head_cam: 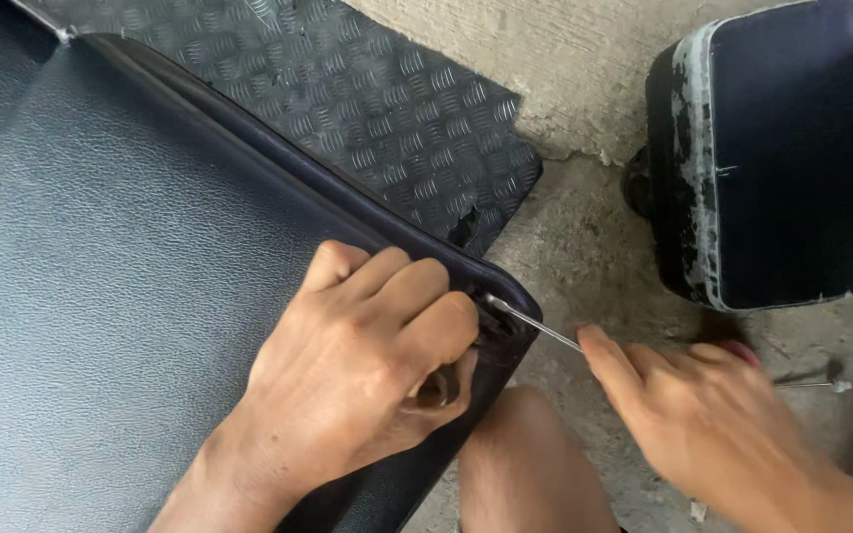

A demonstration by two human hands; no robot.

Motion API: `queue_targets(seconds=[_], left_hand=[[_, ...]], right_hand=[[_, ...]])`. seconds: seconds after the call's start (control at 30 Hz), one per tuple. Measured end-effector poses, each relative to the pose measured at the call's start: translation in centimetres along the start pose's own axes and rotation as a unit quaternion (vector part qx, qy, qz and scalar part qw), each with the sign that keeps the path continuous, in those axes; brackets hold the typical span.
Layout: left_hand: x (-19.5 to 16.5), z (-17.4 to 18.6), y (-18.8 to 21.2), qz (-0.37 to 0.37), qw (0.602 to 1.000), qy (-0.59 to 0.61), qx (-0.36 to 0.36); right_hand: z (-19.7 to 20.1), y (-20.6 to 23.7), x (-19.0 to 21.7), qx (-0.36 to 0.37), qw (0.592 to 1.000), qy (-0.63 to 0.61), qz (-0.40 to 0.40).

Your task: The person uses two wrenches to tighten bolts on the metal frame of a black upholstered chair. They hold one wrench steady while turning the other, then switch positions to continue tightening the same joint.

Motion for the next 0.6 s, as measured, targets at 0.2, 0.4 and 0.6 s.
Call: queue_targets(seconds=[0.2, 0.4, 0.6], left_hand=[[-0.3, -0.1, -0.2, -0.001, 1.0, -0.013, -0.005], [-0.4, -0.1, 0.0, -0.004, 1.0, -0.005, -0.006], [-0.7, 0.2, -0.1, -0.005, 1.0, -0.008, -0.001]], right_hand=[[-5.7, 0.0, -0.4, -0.244, 0.943, -0.226, -0.017], [1.7, 3.2, -0.5, 0.039, 0.99, -0.048, -0.125], [10.9, -1.6, 1.6, 0.247, 0.956, 0.149, -0.049]])
Point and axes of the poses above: each hand's wrist, its own y-axis away from the middle knuckle, its own z-axis out of the back of the hand, x = y × z, the point moved 2 cm from there along -y, towards the middle knuckle, and after that the axes turned 2 degrees about z, right-handed, at the moved point
